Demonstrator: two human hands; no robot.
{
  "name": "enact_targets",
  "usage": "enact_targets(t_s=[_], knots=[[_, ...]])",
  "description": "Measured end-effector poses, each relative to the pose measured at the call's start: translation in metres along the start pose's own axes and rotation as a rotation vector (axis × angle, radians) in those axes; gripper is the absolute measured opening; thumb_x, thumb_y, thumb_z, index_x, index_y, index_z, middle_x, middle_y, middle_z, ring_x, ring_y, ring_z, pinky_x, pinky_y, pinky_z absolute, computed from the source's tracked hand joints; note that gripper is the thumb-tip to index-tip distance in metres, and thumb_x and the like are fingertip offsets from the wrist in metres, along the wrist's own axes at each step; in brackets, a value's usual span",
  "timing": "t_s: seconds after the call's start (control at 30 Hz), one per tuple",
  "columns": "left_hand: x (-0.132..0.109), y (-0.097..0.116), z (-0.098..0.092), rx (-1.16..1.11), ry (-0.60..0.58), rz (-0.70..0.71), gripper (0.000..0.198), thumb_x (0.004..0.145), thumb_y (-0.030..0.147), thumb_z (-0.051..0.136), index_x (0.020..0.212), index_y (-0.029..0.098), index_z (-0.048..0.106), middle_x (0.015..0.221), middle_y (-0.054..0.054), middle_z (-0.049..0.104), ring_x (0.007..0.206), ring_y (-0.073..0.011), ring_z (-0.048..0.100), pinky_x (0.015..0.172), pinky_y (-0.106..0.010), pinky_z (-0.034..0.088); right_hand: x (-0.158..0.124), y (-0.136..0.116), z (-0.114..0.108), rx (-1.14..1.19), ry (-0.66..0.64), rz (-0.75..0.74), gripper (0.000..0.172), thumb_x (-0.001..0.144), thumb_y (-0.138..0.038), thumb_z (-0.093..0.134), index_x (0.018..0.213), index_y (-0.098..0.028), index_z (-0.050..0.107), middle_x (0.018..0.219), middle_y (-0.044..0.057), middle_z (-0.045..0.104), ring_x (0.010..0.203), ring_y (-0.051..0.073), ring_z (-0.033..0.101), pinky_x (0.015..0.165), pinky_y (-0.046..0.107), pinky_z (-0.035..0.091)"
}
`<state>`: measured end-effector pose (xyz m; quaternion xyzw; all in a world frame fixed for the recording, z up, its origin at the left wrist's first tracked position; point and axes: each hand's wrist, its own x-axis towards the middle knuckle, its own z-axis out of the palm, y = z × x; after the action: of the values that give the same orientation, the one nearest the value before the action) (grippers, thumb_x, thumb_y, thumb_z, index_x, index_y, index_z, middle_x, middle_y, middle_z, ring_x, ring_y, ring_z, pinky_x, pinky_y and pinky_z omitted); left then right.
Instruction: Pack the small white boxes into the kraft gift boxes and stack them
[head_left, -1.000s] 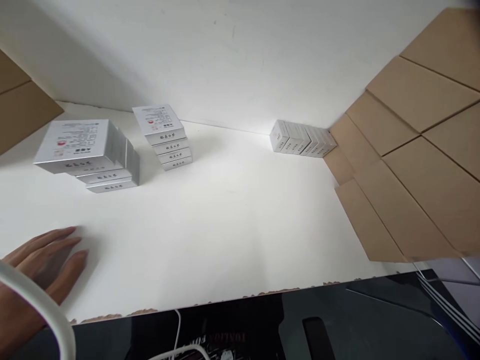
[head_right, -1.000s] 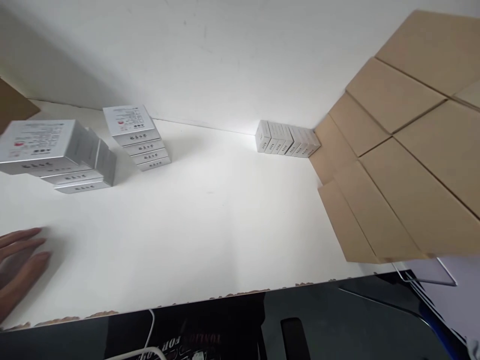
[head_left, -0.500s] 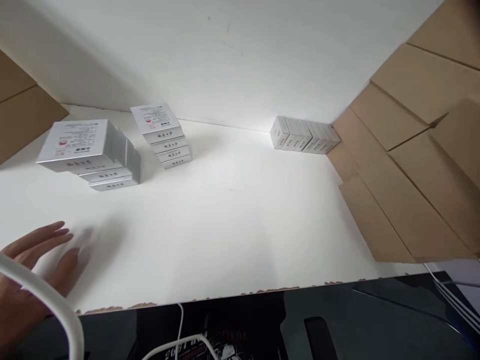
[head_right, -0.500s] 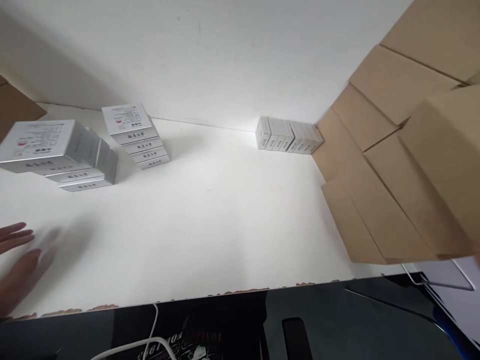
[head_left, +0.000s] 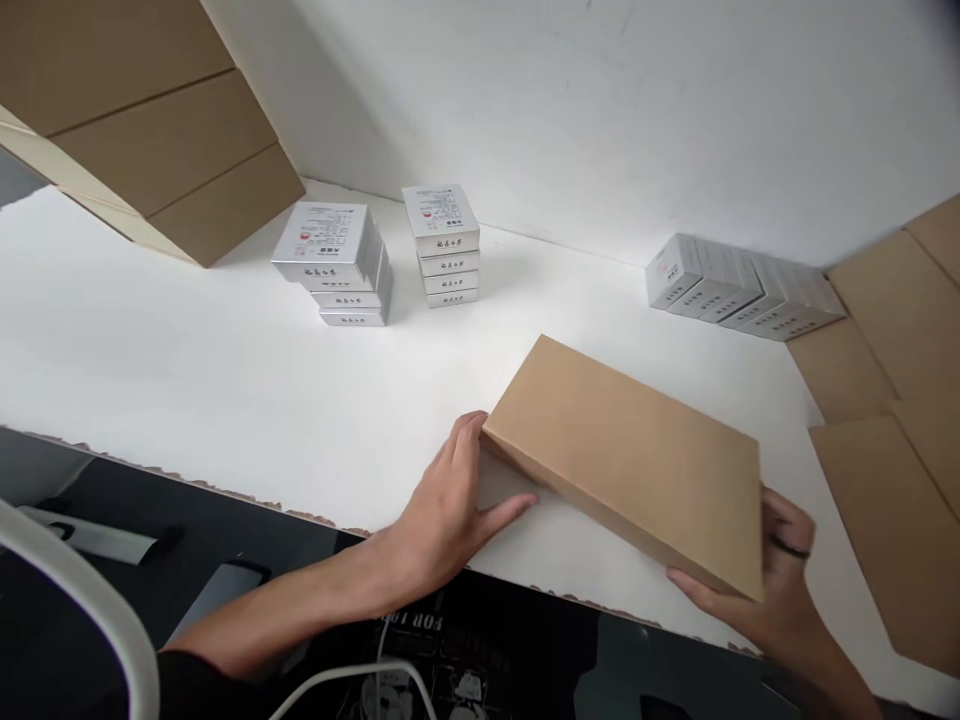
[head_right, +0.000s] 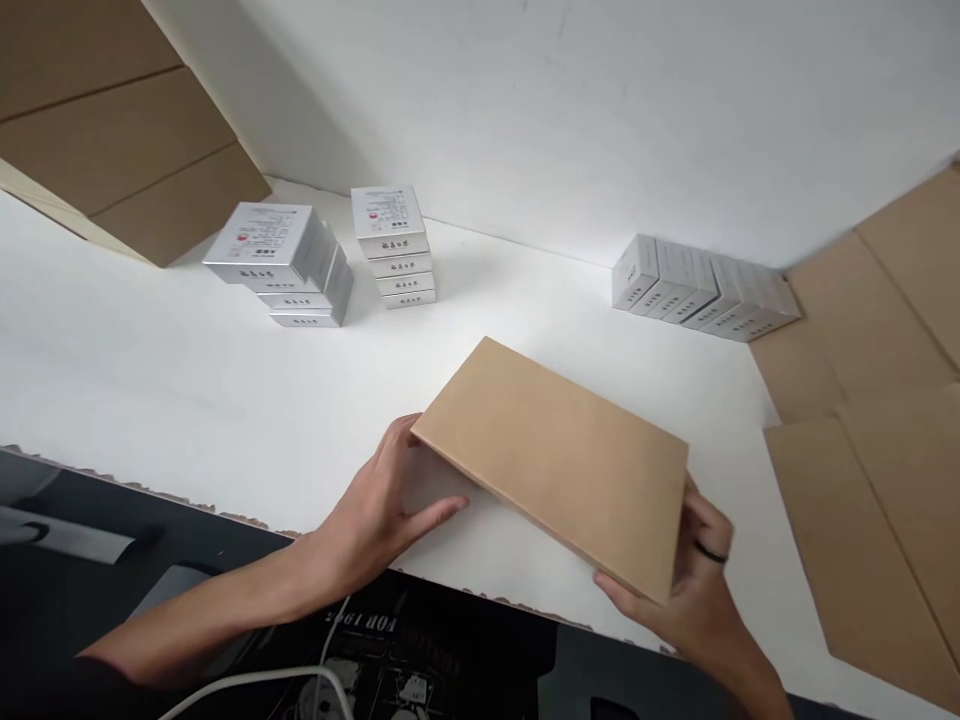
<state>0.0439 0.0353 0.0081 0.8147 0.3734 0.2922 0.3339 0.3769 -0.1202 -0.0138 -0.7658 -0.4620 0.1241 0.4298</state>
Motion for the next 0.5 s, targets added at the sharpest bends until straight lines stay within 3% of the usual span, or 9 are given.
enact_targets(t_s=[0.1,0.17,0.27,0.4,0.5], knots=[[-0.005,-0.001,0.002,0.01,0.12,-0.049,0.039,0.105,0.022,0.065,0.138,0.028,0.045,0.125,-0.015,0.063,0.105,-0.0286,0.07,0.083,-0.047,0.062,-0.008,-0.003,0.016,0.028,-0.097,0.188,0.09,0.06,-0.059,0.092,0.138,-0.032,0.056,0.135,0.011,0.067,0.131,0.038,0.065,0.108,0.063,0.058],[-0.009,-0.001,0.004,0.005,0.131,-0.08,0.03,0.104,0.018,0.062,0.128,0.027,0.048,0.114,-0.011,0.064,0.093,-0.0251,0.066,0.075,-0.041,0.059,-0.017,-0.012,0.018,-0.042,-0.095,0.298,0.076,0.071,-0.065,0.084,0.134,-0.028,0.062,0.133,0.011,0.071,0.129,0.038,0.067,0.112,0.062,0.055],[-0.012,0.001,0.01,0.01,0.153,-0.114,0.019,0.105,0.016,0.058,0.117,0.027,0.048,0.101,-0.007,0.061,0.081,-0.0221,0.061,0.067,-0.037,0.053,-0.03,-0.024,0.022,-0.062,-0.057,0.328,0.068,0.072,-0.07,0.082,0.121,-0.026,0.064,0.13,0.011,0.07,0.127,0.038,0.067,0.113,0.06,0.054],[-0.016,0.002,0.019,-0.005,0.175,-0.095,0.014,0.106,0.017,0.056,0.109,0.027,0.046,0.089,-0.003,0.055,0.074,-0.0208,0.055,0.061,-0.035,0.046,-0.043,-0.032,0.039,-0.023,0.112,0.288,0.079,0.065,-0.065,0.091,0.121,-0.026,0.051,0.13,0.012,0.06,0.128,0.036,0.065,0.114,0.06,0.053],[-0.018,0.001,0.02,-0.031,0.148,-0.058,0.014,0.107,0.017,0.055,0.106,0.027,0.045,0.091,-0.005,0.056,0.074,-0.0205,0.053,0.058,-0.034,0.042,-0.047,-0.038,0.049,-0.062,0.216,0.25,0.067,0.072,-0.064,0.088,0.111,-0.026,0.049,0.121,0.011,0.056,0.12,0.034,0.065,0.104,0.055,0.059]])
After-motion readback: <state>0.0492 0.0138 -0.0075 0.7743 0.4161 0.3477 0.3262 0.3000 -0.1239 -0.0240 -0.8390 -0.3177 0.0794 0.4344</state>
